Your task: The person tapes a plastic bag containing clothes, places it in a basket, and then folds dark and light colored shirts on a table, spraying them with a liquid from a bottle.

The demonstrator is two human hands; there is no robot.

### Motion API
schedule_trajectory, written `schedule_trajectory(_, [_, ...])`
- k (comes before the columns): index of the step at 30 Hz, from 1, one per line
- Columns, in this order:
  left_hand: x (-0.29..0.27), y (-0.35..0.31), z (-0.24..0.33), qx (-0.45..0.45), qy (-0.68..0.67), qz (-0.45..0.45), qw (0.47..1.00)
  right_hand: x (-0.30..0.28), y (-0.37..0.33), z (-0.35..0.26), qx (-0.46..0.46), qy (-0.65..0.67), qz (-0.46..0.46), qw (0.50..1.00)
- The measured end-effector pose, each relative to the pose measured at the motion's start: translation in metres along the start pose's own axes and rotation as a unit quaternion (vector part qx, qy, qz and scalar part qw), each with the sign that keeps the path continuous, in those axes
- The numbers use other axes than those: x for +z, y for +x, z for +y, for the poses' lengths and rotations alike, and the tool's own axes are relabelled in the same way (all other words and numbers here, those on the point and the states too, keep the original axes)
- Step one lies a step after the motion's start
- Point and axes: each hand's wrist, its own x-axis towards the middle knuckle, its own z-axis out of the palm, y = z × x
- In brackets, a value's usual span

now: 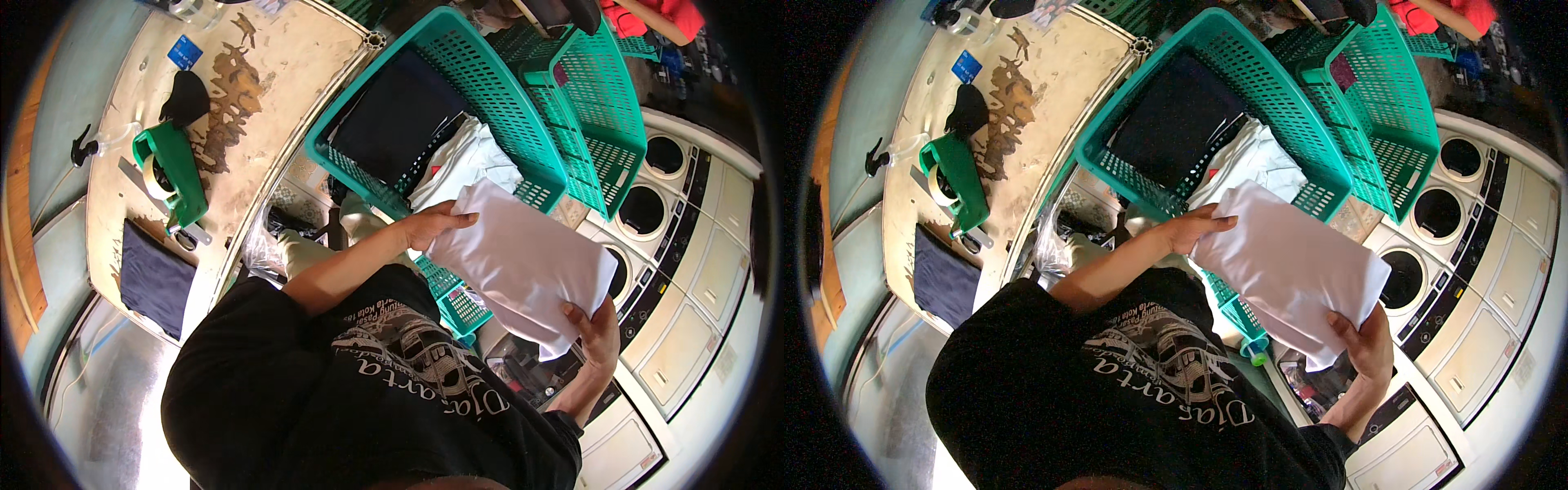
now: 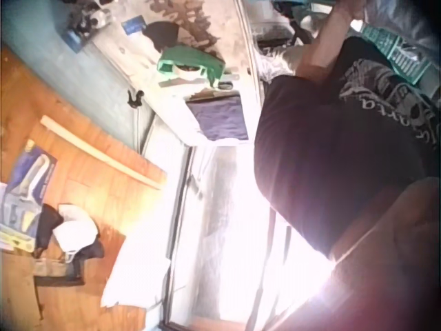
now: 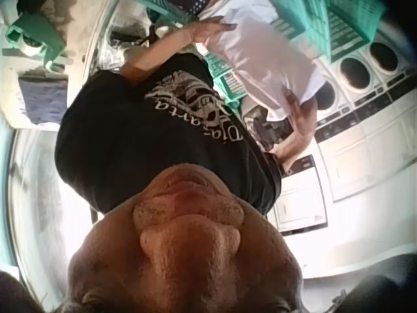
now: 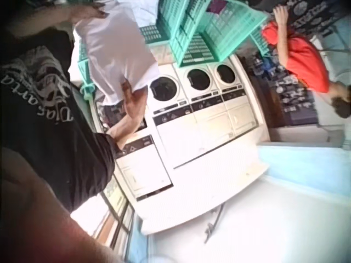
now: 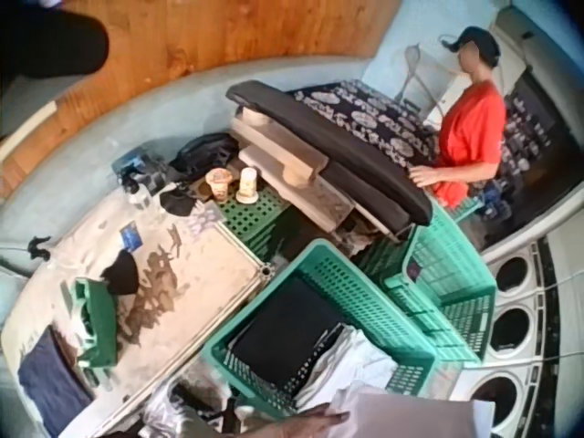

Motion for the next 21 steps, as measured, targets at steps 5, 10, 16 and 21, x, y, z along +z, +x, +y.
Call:
schedule_trajectory(5, [0.003, -0.065, 0.022, 0.144, 0.051, 0.076, 0.985, 0.032, 0.017, -0.043, -0.081, -0.071, -0.075, 0.991])
schedule_trajectory(10, [-0.009, -0.186, 0.039, 0.284, 0.128, 0.168, 0.935, 0.119, 0.024, -0.084, -0.203, -0.109, -0.176, 0.957])
schedule_trajectory(16, [-0.015, -0.37, 0.021, 0.403, 0.163, 0.358, 0.826, 0.261, 0.007, -0.141, -0.358, -0.185, -0.283, 0.87])
schedule_trajectory(21, [-0.044, -0.51, -0.039, 0.512, 0.083, 0.439, 0.733, 0.402, -0.027, -0.175, -0.455, -0.185, -0.396, 0.775])
